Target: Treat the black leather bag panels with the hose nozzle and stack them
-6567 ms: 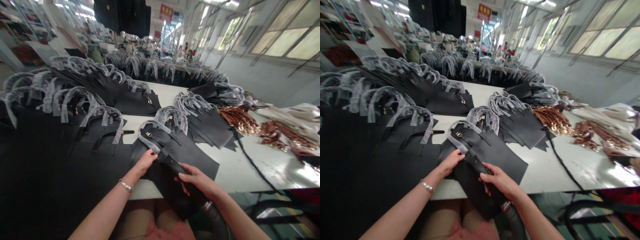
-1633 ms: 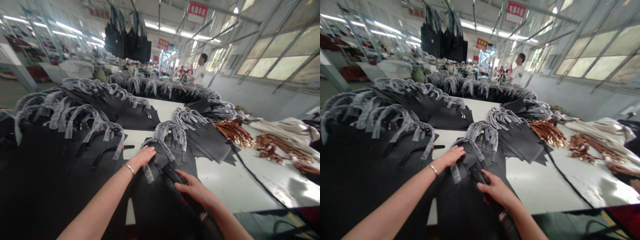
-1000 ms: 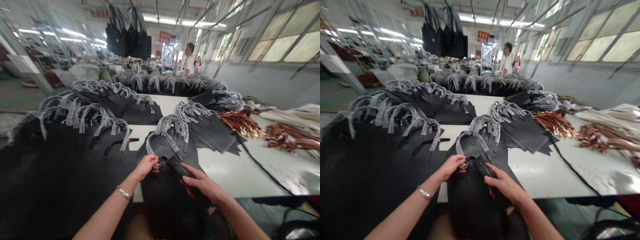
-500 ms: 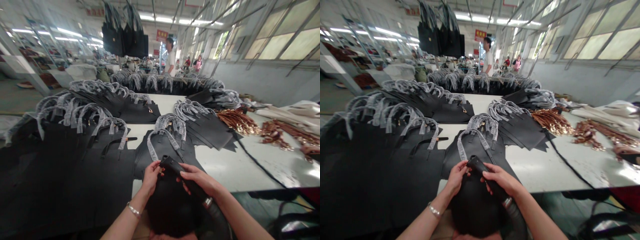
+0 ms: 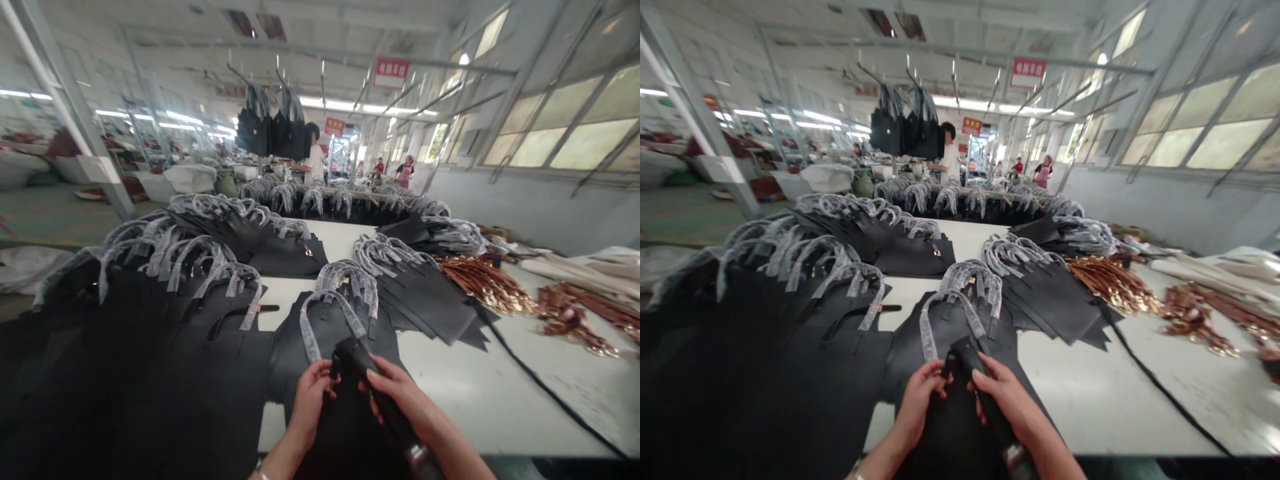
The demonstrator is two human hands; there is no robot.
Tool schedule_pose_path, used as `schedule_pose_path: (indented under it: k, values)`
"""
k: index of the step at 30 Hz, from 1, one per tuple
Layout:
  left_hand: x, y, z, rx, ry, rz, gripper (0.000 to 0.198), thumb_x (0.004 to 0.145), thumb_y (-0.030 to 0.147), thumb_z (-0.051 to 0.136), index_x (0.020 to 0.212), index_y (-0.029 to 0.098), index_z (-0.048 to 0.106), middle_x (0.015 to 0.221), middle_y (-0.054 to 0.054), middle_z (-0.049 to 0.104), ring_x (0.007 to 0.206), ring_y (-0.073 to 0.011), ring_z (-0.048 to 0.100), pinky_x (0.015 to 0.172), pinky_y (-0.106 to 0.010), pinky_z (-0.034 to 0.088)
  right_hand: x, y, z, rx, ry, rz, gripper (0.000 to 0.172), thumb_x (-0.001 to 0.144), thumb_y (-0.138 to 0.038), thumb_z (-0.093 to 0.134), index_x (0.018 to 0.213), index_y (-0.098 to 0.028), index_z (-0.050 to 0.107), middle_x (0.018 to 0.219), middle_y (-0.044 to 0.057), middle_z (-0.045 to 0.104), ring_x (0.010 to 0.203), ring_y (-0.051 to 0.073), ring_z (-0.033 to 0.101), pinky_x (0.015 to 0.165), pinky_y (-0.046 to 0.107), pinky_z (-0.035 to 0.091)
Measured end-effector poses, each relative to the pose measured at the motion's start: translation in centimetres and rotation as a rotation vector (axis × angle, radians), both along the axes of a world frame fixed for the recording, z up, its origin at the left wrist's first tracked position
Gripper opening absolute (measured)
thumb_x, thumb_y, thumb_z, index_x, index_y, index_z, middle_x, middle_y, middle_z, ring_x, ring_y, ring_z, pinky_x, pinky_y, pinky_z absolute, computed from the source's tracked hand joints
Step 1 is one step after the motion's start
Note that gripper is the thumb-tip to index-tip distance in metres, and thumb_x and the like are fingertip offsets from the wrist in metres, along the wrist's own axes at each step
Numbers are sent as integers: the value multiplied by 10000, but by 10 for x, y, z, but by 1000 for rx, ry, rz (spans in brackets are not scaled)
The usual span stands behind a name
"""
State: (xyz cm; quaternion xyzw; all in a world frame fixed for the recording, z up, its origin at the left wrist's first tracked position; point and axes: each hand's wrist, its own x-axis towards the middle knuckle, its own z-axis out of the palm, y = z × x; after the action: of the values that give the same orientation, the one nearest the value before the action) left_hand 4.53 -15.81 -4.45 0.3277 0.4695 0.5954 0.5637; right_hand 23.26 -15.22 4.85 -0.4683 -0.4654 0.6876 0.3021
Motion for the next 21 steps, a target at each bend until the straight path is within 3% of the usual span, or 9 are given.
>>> schedule_pose_path:
  k: [4,7,10,16,21]
  values:
    - [-1,-5,1,-15,4,-10,347,761,350,655,1012,109,644,802,-82,681,690,-152,625,528,-210,444,6,-7,3,-61,5,163,632,791,-377,673,1351,-190,447,897,53,679,515,104,593,456,217,463]
    - [1,-7,-4,-97,-39,18,370,748,319,689,1031,90,620,795,-83,678,616,-132,616,504,-212,462,4,-7,0,-44,-14,74,681,794,-371,669,1392,-186,399,872,47,679,507,106,583,449,223,460]
    - [2,-8,-5,-161,-138,57,336,751,254,707,1026,94,600,828,-92,687,654,-142,653,617,-267,544,6,-7,2,5,-47,-23,704,801,-368,665,1415,-187,373,892,51,677,522,106,578,459,227,466]
    - [2,-9,-9,-128,-163,43,354,712,283,758,983,98,623,826,-82,691,687,-153,666,640,-280,564,14,-20,-1,-62,-41,169,694,781,-385,686,1391,-187,419,899,52,682,513,102,585,459,223,467]
    - [2,-9,-10,-99,-101,7,409,675,349,773,968,101,633,842,-96,694,724,-186,678,597,-268,541,5,-13,-8,-4,-52,46,723,801,-385,659,1427,-178,363,901,55,685,507,101,584,470,233,477]
